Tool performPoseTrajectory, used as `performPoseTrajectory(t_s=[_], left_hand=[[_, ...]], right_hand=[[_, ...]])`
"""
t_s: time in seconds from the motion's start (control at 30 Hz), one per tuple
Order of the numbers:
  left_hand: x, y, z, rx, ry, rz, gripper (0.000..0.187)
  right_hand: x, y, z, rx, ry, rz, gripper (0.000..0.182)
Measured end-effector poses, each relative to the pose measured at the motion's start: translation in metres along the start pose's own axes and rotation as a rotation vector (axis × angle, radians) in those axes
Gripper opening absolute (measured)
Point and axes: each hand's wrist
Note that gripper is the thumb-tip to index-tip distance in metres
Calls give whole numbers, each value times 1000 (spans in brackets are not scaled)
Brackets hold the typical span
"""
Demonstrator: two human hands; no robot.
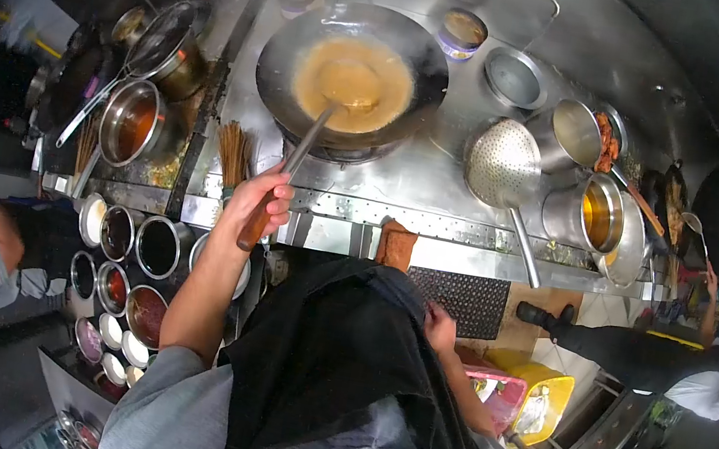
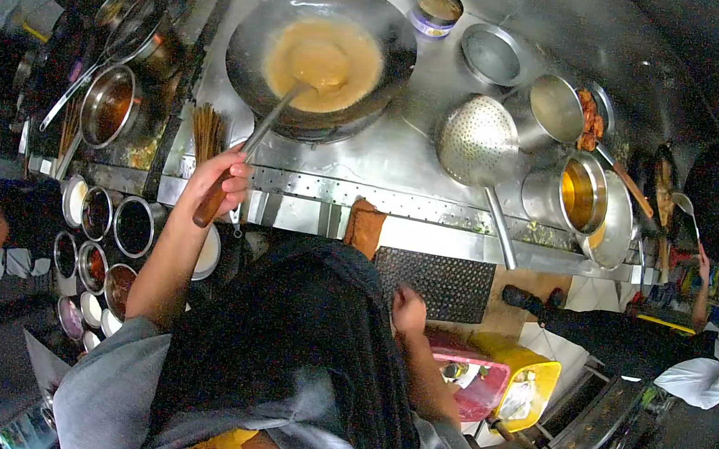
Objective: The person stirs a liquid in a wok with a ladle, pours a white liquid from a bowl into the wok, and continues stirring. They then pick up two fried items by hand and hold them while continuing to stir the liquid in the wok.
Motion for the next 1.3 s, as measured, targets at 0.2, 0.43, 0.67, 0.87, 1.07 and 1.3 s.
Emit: performPoseTrajectory(t_s=[0.2,0.43,0.67,0.87,1.07,1.3], left_hand=[[18,2,23,137,149,-225,34],[19,11,24,306,230,-514,62],[10,21,6,422,321,-809,68],[0,26,-12,543,612,-1431,65],[-47,4,-27,580,601,-1597,59],[8,-19,12,154,243,-227,37]], right_hand=[[81,182,88,166,-200,-128,38],[37,107,71,184,-346,9,39],[58,105,0,213,-146,-51,36],[11,32,-9,563,-238,-311,36],[92,174,8,-233,-23,252,33],[112,201,32,243,-188,-266,25]])
Point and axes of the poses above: each hand's wrist, its own z-axis away from the middle knuckle, its own x-axis out of the palm, y = z × x, and after that the axes turned 2 degrees about z, right-handed
